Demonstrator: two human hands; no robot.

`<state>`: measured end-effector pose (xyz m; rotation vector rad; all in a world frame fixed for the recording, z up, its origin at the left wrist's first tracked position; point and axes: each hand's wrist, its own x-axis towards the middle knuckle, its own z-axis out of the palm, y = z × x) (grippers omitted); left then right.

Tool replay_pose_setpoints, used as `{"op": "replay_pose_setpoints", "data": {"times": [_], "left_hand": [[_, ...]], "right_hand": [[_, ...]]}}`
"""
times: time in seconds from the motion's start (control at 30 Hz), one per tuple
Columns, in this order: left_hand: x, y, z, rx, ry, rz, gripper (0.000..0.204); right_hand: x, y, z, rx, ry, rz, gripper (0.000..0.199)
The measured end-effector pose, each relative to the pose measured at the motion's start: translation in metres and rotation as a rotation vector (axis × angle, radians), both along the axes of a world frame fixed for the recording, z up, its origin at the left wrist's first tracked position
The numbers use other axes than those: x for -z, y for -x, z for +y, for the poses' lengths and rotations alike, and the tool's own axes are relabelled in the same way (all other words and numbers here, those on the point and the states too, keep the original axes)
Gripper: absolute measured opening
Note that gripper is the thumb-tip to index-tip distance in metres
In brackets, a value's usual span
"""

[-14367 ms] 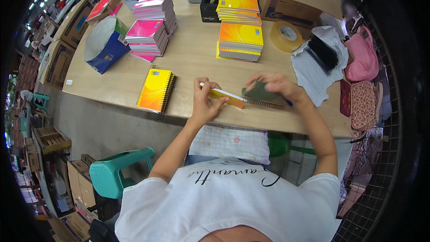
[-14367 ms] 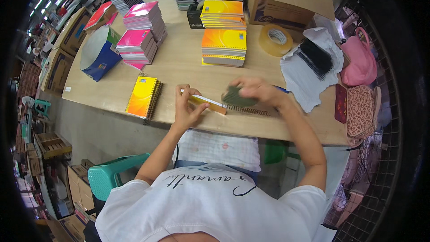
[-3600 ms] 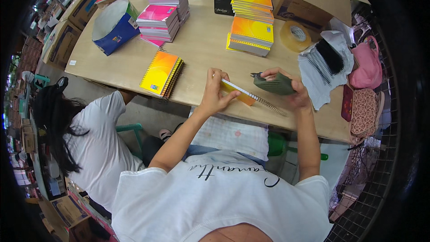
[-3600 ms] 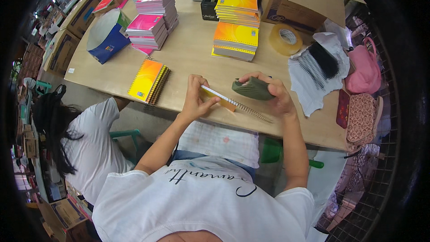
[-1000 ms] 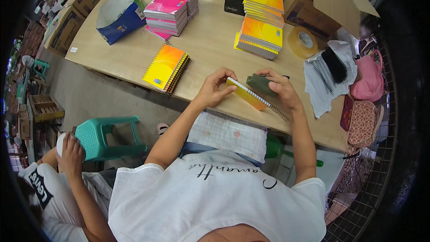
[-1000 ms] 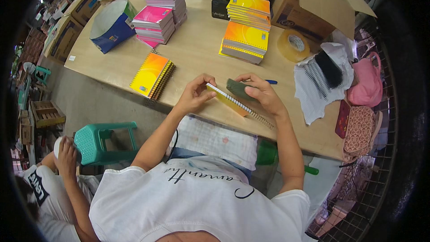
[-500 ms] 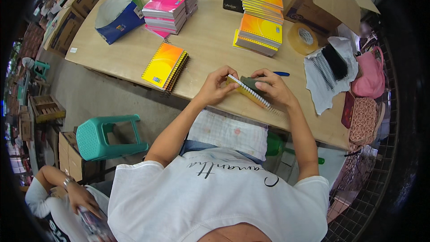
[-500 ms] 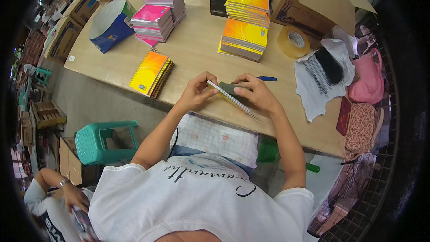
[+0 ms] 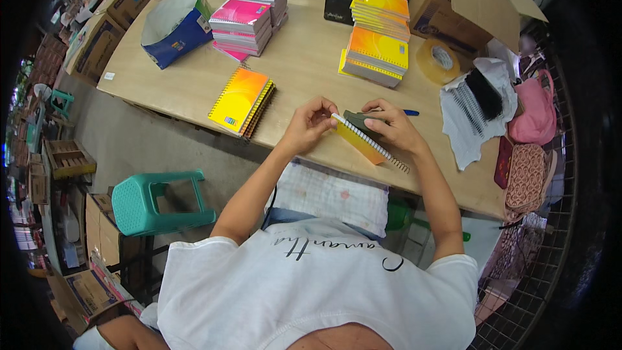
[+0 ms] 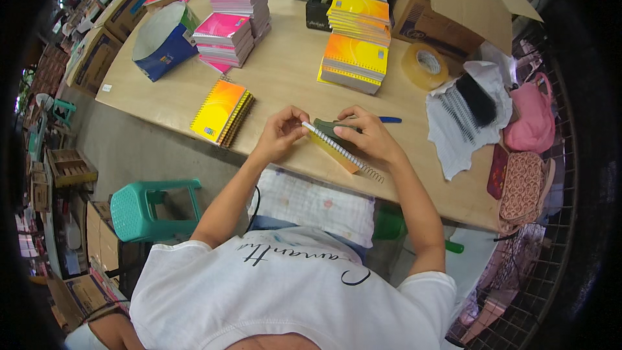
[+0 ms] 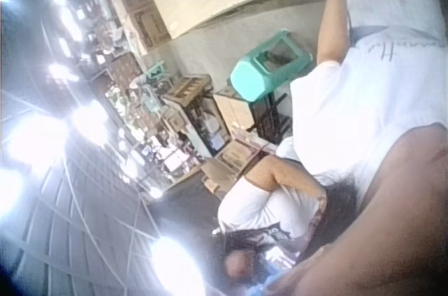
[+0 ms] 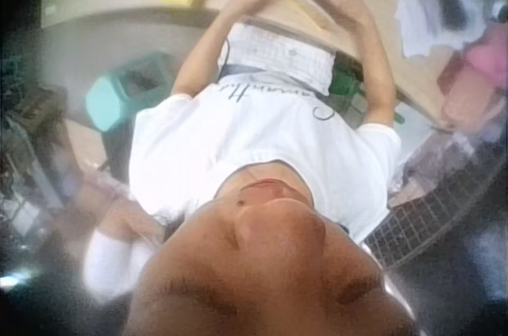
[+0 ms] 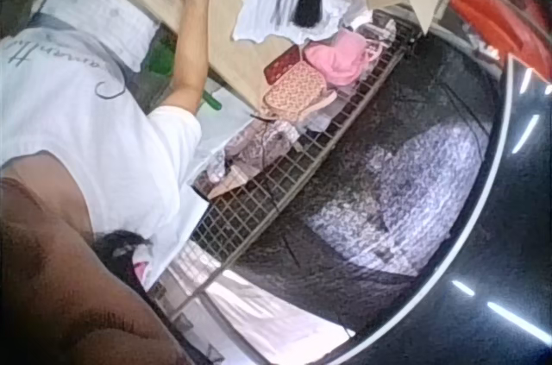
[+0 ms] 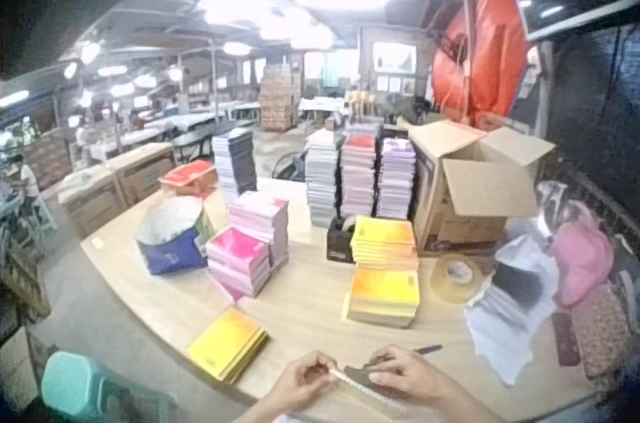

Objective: The person stacks several notebooks on a wooden table and uses snips to trim the ends of the spiral bindings on individual notebooks one by one.

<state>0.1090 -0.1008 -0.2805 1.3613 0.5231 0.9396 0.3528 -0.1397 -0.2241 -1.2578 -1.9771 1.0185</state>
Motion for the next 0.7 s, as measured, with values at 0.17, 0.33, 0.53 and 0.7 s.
{"op": "replay_pose_setpoints", "data": {"times": [0.17, 0.33, 0.53, 0.7], "left_hand": [[0.002, -0.002, 0.001, -0.018, 0.017, -0.015, 0.019], [0.000, -0.004, -0.002, -0.060, 0.010, -0.082, 0.036], [-0.004, -0.002, 0.000, -0.053, 0.080, -0.075, 0.048], [0.002, -0.006, 0.003, -0.066, 0.066, -0.143, 0.050]], "right_hand": [[-0.008, 0.012, -0.007, 0.011, 0.190, 0.348, 0.038], [-0.020, 0.014, -0.003, 0.017, 0.440, 0.690, 0.040], [-0.005, 0.011, 0.009, 0.066, 0.087, 0.160, 0.039], [-0.007, 0.017, 0.022, 0.058, -0.013, 0.021, 0.038]]}}
